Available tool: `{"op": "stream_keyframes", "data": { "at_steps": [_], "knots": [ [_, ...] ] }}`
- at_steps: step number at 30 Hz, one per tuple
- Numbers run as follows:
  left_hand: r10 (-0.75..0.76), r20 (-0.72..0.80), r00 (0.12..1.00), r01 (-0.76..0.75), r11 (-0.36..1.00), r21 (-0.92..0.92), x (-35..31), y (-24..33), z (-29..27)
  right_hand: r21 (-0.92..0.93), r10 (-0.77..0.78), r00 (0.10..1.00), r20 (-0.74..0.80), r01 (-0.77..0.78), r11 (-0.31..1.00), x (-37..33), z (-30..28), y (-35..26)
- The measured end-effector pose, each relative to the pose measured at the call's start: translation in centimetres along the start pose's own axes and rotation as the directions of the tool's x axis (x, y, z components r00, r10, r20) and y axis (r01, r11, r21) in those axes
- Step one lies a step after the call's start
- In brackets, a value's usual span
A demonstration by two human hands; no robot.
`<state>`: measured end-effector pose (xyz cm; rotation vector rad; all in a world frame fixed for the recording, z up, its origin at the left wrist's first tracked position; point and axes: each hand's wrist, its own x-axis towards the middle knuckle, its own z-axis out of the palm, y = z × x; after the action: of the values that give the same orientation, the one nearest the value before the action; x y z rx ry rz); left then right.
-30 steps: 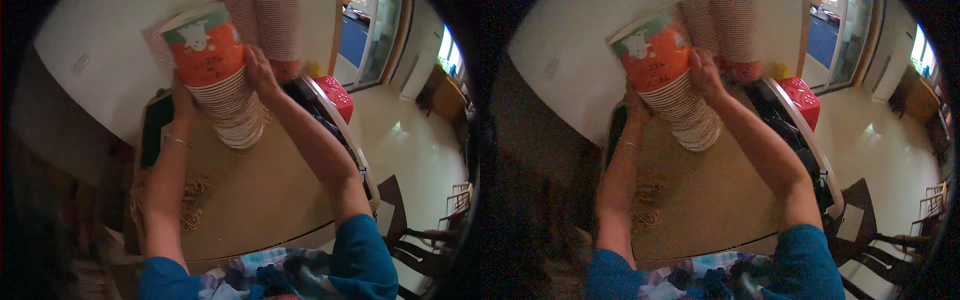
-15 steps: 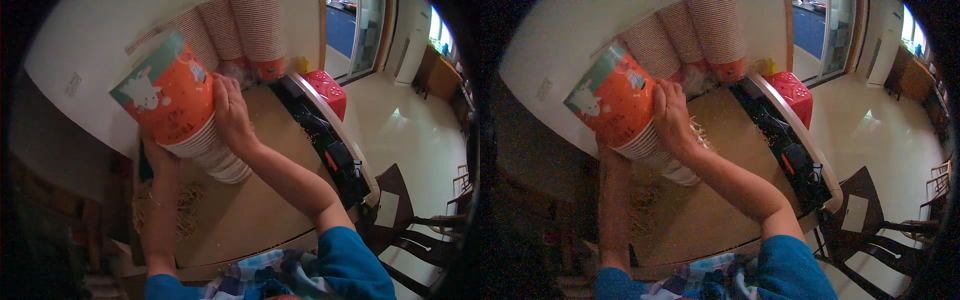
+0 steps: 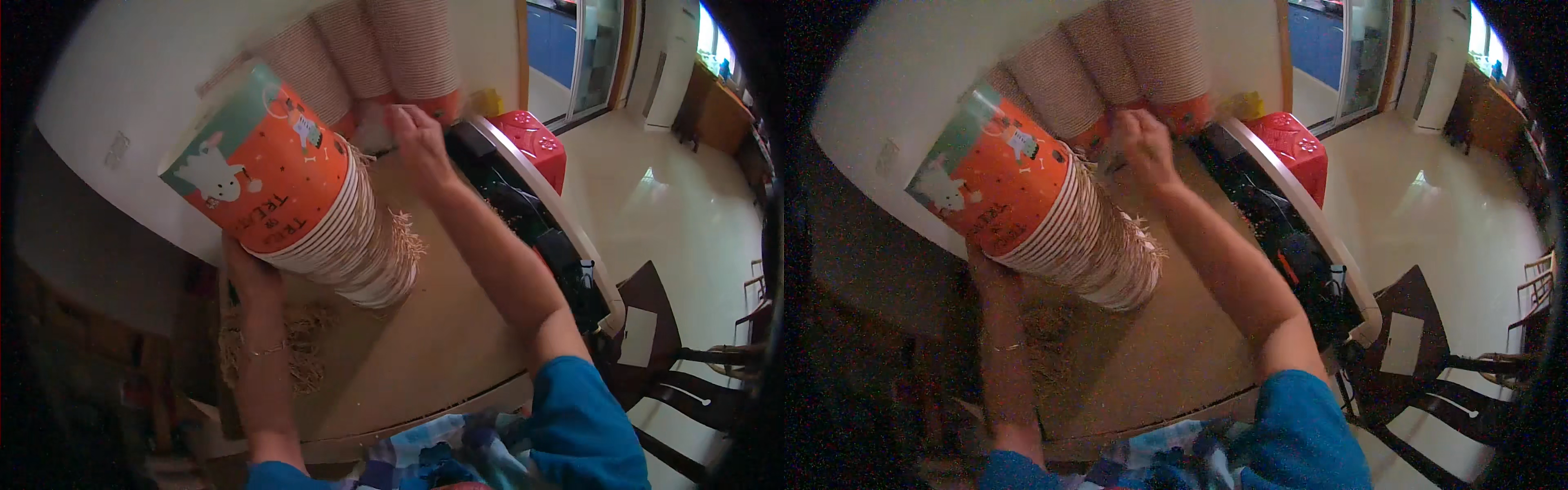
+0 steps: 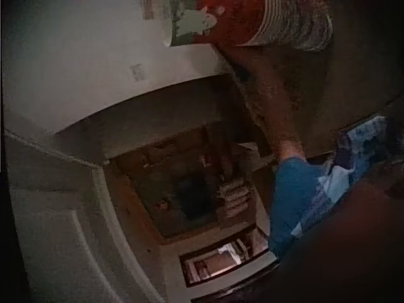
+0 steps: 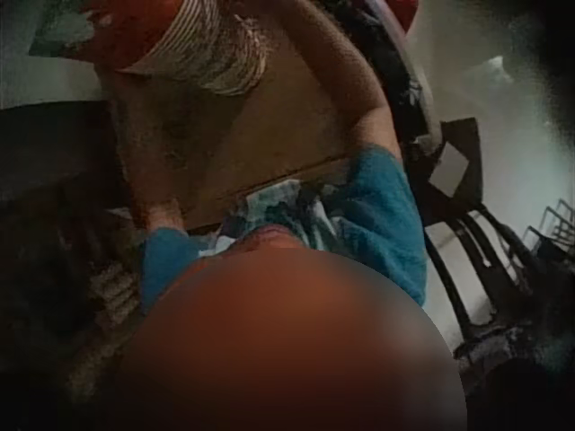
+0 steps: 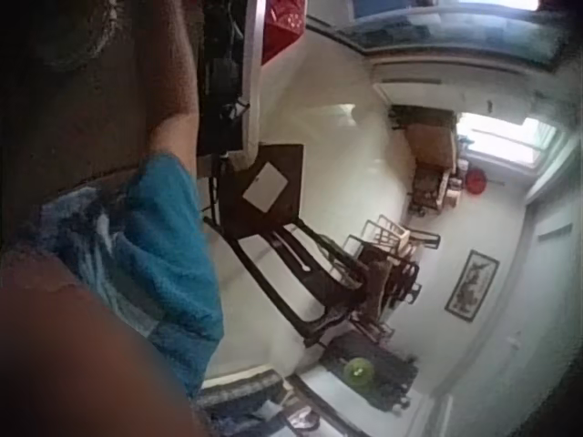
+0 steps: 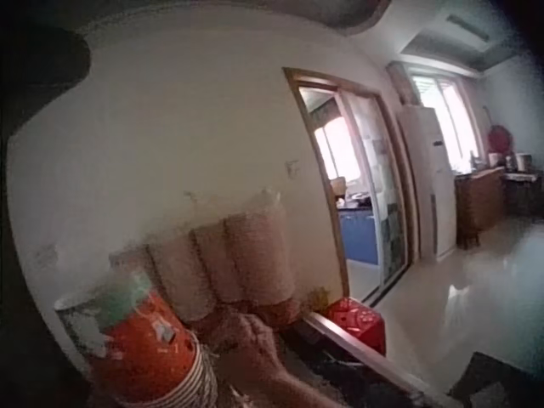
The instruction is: Thread a rubber band through a paper cup and pack a stack of cups into a plastic bag.
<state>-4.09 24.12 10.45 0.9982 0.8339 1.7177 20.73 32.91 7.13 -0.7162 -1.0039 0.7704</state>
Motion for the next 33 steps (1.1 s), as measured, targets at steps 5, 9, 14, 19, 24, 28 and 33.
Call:
{"op": "stream_keyframes", "data": {
  "at_steps": [5,9,14,19,24,28,33],
  "knots": [
    [-0.047,0.042,0.998,0.050,0.995,-0.089,0.6,-1.5,-2.4,-0.785,0.222,0.963,0.153,-0.017,0.619,5.8,-6.1,11.8],
    [-0.004,-0.064,0.998,0.008,0.999,0.054,-0.2,-0.5,-2.7,-0.867,0.086,0.951,0.297,0.231,0.442,8.6,-7.3,19.1],
    [-0.004,-0.259,0.966,0.047,0.986,0.160,-0.6,-1.4,-10.2,-0.939,0.317,0.884,0.345,0.326,0.113,9.2,-3.2,18.7],
    [-0.051,-0.204,0.978,0.084,0.985,0.154,-1.6,-1.4,-15.0,-0.944,0.330,0.918,0.220,0.115,0.311,10.0,-2.9,19.8],
    [-0.027,-0.124,0.992,0.054,0.975,0.214,-2.6,-1.9,-13.2,-0.931,0.347,0.869,0.353,0.290,0.221,11.6,-4.4,24.8],
    [-0.010,-0.129,0.992,0.046,0.959,0.279,-3.7,-0.6,-10.3,-0.946,0.378,0.869,0.319,0.268,0.180,11.8,-3.5,23.5],
    [0.023,-0.184,0.983,0.057,0.907,0.417,-6.4,1.6,-9.8,-0.924,0.305,0.876,0.373,0.382,0.032,11.8,-5.1,20.5]
  ]
}}
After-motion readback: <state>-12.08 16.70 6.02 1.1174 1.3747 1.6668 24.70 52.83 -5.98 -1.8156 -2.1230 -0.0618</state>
